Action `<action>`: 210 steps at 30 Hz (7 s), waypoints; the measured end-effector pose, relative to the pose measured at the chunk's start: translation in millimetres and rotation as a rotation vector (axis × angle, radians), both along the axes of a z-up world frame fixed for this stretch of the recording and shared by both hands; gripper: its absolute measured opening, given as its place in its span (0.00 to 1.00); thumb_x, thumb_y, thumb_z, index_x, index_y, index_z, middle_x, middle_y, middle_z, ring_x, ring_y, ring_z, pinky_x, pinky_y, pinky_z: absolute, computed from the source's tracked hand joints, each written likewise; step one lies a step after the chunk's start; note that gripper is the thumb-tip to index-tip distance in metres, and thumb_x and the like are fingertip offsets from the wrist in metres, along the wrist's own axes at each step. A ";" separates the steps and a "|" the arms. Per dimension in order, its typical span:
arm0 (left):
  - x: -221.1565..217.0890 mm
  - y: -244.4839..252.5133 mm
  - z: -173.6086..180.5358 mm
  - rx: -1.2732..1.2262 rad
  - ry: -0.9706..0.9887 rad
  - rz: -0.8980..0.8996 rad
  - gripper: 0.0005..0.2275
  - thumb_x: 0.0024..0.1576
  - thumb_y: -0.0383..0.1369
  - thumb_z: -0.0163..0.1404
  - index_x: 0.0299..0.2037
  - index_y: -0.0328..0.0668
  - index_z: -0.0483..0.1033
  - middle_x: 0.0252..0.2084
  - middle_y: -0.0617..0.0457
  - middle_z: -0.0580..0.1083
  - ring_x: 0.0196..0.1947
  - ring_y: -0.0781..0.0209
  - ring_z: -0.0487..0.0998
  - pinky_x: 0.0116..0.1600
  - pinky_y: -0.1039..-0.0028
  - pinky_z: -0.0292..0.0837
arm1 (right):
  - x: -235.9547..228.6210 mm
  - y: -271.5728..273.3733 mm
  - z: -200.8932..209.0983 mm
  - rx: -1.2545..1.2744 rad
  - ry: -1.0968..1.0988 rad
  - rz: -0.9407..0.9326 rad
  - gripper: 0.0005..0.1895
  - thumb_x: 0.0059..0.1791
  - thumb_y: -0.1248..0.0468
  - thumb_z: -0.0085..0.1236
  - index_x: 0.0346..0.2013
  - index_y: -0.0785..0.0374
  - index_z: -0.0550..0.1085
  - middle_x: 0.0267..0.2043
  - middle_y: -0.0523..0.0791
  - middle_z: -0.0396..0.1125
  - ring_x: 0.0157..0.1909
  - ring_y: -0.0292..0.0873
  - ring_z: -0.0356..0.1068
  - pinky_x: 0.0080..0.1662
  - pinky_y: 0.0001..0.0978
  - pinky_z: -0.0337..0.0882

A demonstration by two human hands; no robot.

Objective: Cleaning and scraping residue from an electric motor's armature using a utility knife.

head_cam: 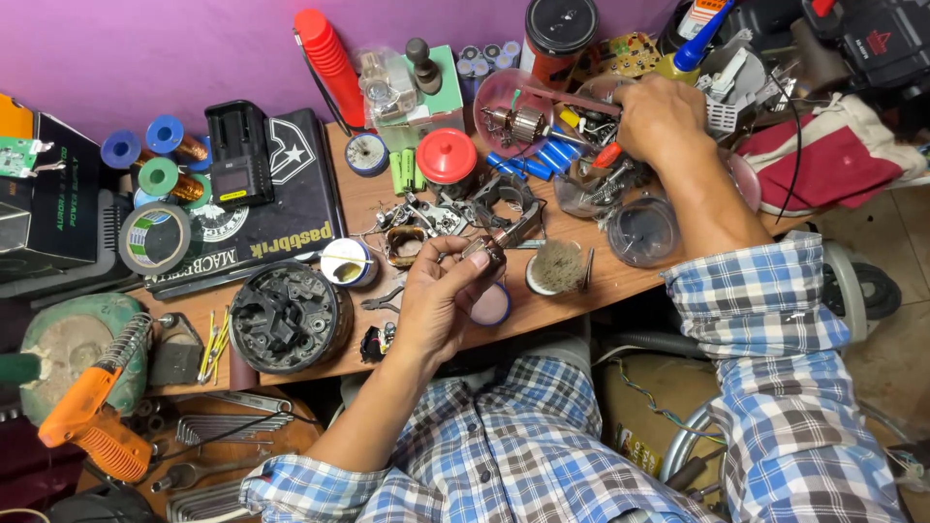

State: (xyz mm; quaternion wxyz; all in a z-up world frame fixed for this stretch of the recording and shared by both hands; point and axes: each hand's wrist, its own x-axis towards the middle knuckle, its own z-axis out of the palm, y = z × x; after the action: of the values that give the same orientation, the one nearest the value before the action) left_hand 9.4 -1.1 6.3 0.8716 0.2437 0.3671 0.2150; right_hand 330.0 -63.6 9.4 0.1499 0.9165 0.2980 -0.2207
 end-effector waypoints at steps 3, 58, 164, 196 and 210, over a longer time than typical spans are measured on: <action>-3.5 -0.8 1.4 0.032 -0.025 -0.014 0.14 0.51 0.20 0.58 0.43 0.36 0.68 0.38 0.39 0.77 0.35 0.49 0.81 0.48 0.62 0.82 | 5.5 1.1 -10.3 -0.050 0.004 0.006 0.31 0.57 0.69 0.46 0.73 0.36 0.64 0.69 0.52 0.64 0.64 0.59 0.68 0.61 0.53 0.72; -207.3 -41.8 -52.8 0.496 -0.100 0.014 0.21 0.47 0.16 0.63 0.50 0.25 0.71 0.51 0.36 0.72 0.54 0.48 0.78 0.57 0.64 0.78 | -344.9 -96.9 -57.1 1.422 0.879 -0.045 0.09 0.51 0.69 0.64 0.43 0.74 0.80 0.37 0.53 0.73 0.39 0.42 0.72 0.44 0.33 0.73; -110.8 -64.2 -47.3 0.329 -0.137 -0.435 0.21 0.51 0.19 0.60 0.55 0.24 0.70 0.48 0.39 0.76 0.49 0.54 0.81 0.53 0.67 0.81 | -268.4 -151.1 -50.9 1.674 0.711 -0.095 0.08 0.52 0.66 0.63 0.31 0.69 0.81 0.25 0.48 0.70 0.27 0.36 0.62 0.31 0.29 0.67; -60.5 -69.7 -53.0 0.285 -0.039 -0.400 0.21 0.44 0.14 0.61 0.50 0.21 0.73 0.38 0.42 0.74 0.36 0.64 0.78 0.44 0.73 0.83 | -146.5 -166.9 -71.9 1.560 0.193 -0.134 0.04 0.52 0.74 0.67 0.41 0.71 0.81 0.44 0.55 0.74 0.43 0.49 0.76 0.42 0.34 0.75; -63.2 -47.3 -30.9 0.283 0.029 -0.518 0.20 0.49 0.21 0.60 0.52 0.33 0.72 0.45 0.47 0.76 0.36 0.70 0.75 0.43 0.82 0.74 | -61.2 -94.0 -61.3 1.091 -0.131 0.347 0.15 0.55 0.75 0.62 0.56 0.67 0.83 0.40 0.51 0.61 0.45 0.55 0.60 0.45 0.48 0.66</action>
State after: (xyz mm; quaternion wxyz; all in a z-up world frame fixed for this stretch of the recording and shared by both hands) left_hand -53.8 -48.3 -24.6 0.8493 0.4516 0.2716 0.0310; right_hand 268.8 -157.6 -51.8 -0.2925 0.8105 0.5049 0.0504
